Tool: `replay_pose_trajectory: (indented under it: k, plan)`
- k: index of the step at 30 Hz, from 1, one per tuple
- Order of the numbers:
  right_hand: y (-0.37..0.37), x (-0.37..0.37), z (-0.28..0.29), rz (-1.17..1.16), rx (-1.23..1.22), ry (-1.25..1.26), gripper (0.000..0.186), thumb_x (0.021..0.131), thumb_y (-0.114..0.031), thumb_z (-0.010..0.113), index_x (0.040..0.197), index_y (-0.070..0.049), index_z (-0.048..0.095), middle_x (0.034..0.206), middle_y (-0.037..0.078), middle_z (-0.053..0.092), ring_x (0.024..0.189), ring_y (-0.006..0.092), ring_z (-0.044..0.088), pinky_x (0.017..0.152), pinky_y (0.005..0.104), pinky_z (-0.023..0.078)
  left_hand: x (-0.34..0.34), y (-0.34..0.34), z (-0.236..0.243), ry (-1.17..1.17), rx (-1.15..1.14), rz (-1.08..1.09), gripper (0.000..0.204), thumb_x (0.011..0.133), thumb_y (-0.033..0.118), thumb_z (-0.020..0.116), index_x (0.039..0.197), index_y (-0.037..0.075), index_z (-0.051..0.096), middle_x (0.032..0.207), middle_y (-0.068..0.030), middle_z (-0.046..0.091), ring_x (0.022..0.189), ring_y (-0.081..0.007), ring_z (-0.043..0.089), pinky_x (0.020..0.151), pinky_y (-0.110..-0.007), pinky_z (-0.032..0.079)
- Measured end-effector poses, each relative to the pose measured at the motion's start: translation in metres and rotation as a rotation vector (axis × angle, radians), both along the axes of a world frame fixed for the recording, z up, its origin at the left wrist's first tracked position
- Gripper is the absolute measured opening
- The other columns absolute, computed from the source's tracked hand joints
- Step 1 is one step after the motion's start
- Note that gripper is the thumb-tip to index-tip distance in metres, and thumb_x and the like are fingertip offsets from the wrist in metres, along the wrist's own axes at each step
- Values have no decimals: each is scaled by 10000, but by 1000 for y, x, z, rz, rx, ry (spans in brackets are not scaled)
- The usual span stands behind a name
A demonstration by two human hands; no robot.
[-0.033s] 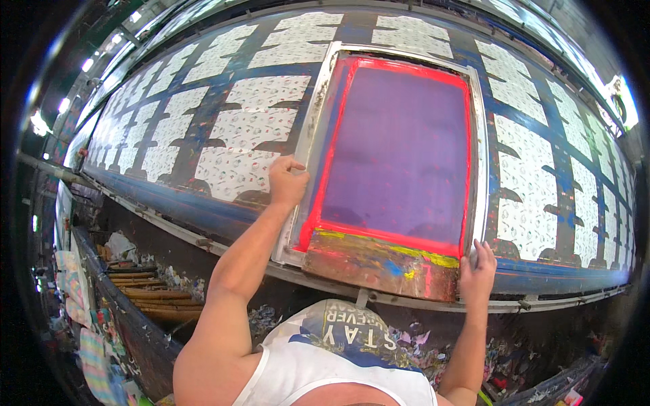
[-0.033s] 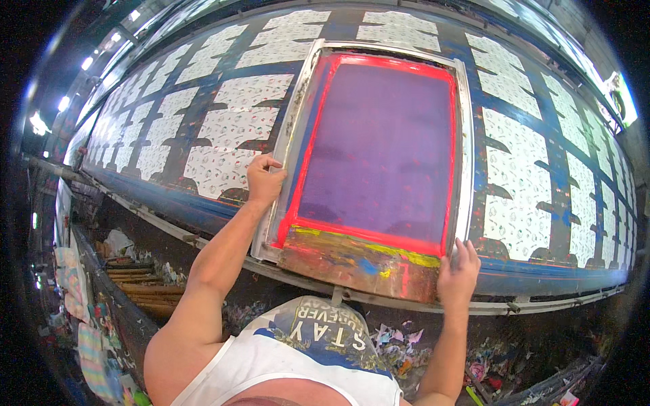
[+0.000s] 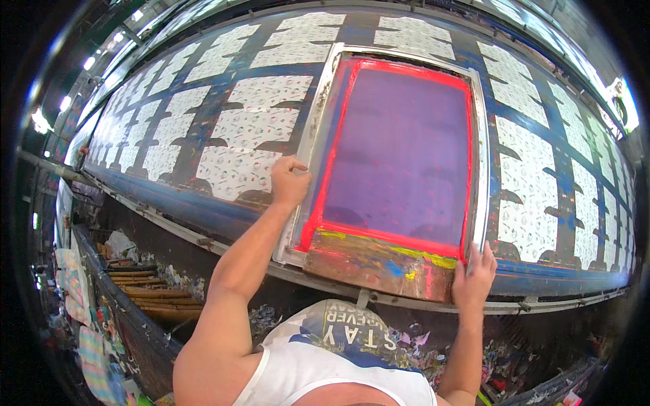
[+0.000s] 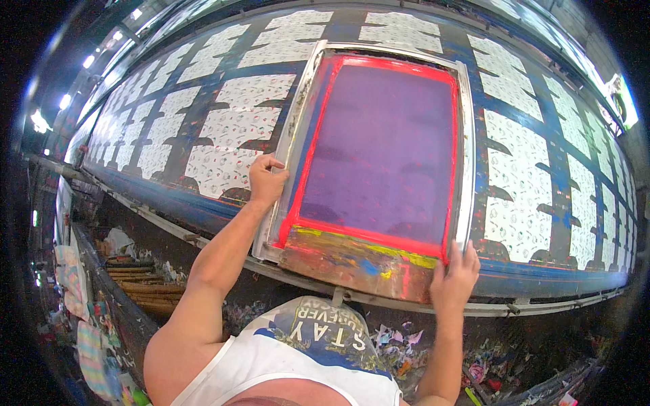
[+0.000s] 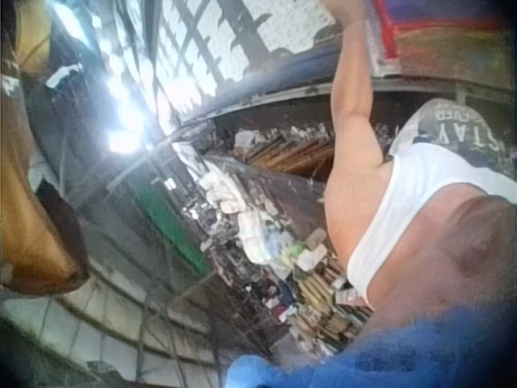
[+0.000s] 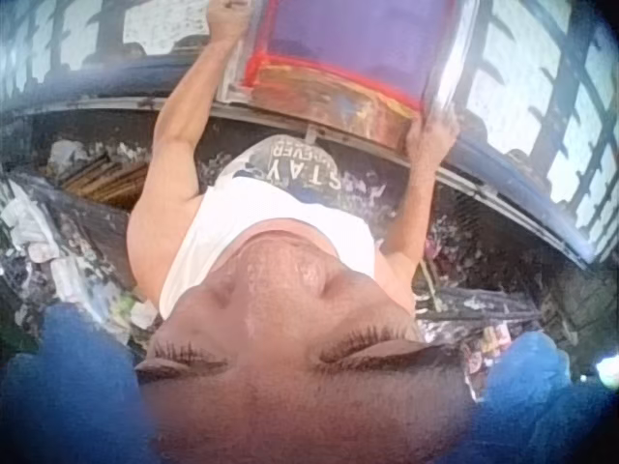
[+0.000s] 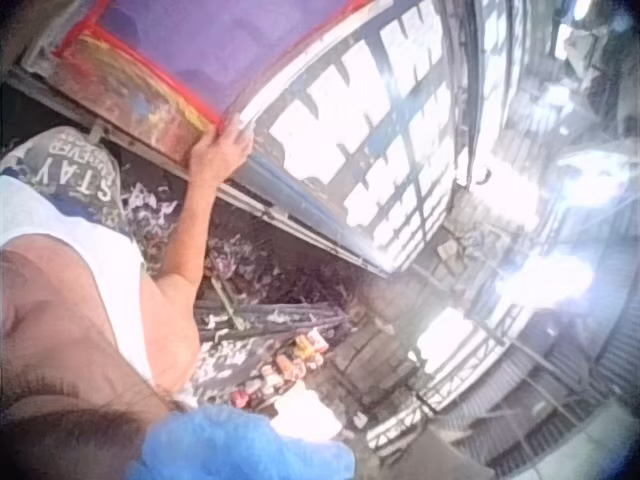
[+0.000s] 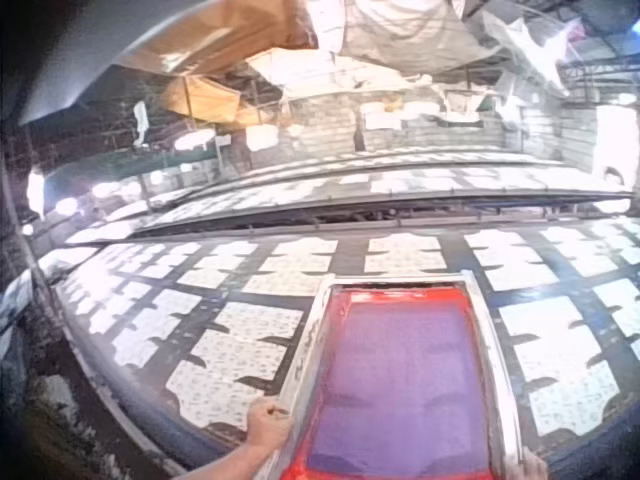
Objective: The person pours red ink onto a screen-printing frame and uses a squeegee to spread the ink evenly across the mesh. The person repeatedly pulls the squeegee across the screen to coat the surface with ink.
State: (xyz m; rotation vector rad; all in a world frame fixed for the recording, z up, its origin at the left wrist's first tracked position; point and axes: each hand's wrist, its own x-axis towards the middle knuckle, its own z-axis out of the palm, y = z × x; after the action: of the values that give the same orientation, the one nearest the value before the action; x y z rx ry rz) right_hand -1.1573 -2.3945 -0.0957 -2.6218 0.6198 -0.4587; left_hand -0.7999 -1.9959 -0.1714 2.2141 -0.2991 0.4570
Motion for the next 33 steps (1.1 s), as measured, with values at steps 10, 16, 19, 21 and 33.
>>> replay_pose_trajectory:
  k: [10, 16, 19, 21, 33]
  plan:
    - [97, -14, 16, 565, -222, 28, 412, 911, -154, 803, 1322, -133, 783, 1456, 118, 720, 1404, 368, 653, 1146, 561, 499, 3, -8, 5, -1, 121, 41, 261, 747, 104, 833, 1008, 112, 821, 1157, -133, 764, 1170, -361, 691, 1062, -467, 542]
    - [95, 5, 42, 620, -314, -38, 359, 918, -83, 726, 1264, -147, 792, 1342, 85, 772, 1280, 332, 727, 984, 526, 561, 1, -10, 11, -31, 67, 11, 378, 761, 105, 801, 1137, 109, 845, 1160, -130, 762, 1168, -376, 683, 1089, -483, 529]
    - [103, 25, 60, 562, -314, -34, 445, 880, -6, 694, 1309, -107, 760, 1316, 102, 766, 1232, 348, 733, 1003, 515, 556, -1, -10, 14, 16, 95, -3, 416, 769, 119, 804, 1183, 101, 846, 1196, -145, 759, 1208, -369, 672, 1099, -480, 534]
    - [117, 45, 63, 511, -292, 80, 559, 801, 21, 732, 1347, -97, 745, 1287, 120, 757, 1192, 377, 731, 1024, 513, 554, -4, -10, 18, 8, 158, -4, 402, 790, 150, 816, 1189, 108, 847, 1201, -153, 738, 1196, -376, 658, 1089, -488, 527]
    - [140, 68, 96, 537, -239, 328, 543, 752, 65, 700, 1238, -146, 819, 1140, 122, 805, 1056, 389, 764, 907, 506, 600, -7, -16, 24, 46, 314, 27, 292, 974, 206, 661, 1185, 174, 860, 1148, -145, 658, 1141, -377, 612, 972, -526, 518]
